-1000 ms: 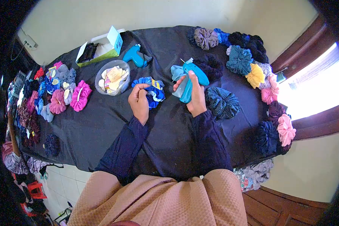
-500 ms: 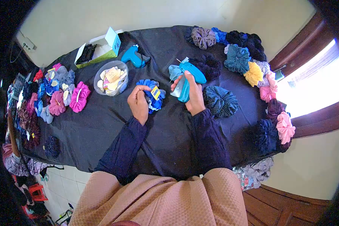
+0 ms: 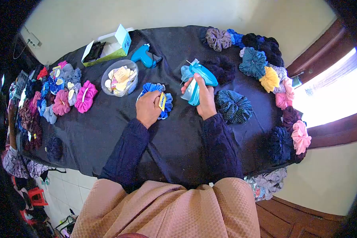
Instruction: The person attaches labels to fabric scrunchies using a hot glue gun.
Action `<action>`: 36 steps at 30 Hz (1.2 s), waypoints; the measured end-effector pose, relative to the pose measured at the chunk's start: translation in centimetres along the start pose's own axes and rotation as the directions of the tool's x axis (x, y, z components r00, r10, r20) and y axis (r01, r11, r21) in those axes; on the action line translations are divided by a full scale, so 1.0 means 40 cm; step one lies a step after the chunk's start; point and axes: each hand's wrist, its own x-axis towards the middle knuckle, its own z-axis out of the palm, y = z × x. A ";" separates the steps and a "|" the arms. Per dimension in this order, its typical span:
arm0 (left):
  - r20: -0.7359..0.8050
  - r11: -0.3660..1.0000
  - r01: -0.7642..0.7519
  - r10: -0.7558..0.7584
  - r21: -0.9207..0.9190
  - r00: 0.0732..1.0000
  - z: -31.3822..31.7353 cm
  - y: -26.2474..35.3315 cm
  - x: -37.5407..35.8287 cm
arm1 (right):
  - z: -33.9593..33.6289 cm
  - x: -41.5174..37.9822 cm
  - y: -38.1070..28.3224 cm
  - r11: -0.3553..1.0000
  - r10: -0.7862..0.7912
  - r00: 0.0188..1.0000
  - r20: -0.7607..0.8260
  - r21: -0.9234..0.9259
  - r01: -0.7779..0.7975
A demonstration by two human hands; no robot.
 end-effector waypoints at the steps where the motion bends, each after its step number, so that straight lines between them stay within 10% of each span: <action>1: 0.006 1.000 -0.001 0.001 0.025 1.000 -0.010 -0.010 -0.003 | 0.001 0.000 0.000 1.000 -0.002 1.000 0.000 0.001 0.002; 17: -0.245 0.877 0.377 -0.312 0.299 0.918 -0.276 -0.268 -0.098 | 0.016 -0.005 -0.008 1.000 -0.016 1.000 -0.011 -0.027 0.016; 32: -0.581 0.638 0.581 -0.246 0.506 0.776 -0.538 -0.784 0.002 | 0.018 -0.005 -0.006 0.998 -0.036 0.999 0.001 -0.044 0.036; 36: -0.625 0.548 0.688 -0.340 0.475 0.703 -0.530 -0.725 0.019 | 0.017 -0.002 -0.003 0.998 -0.033 0.999 0.005 -0.050 0.033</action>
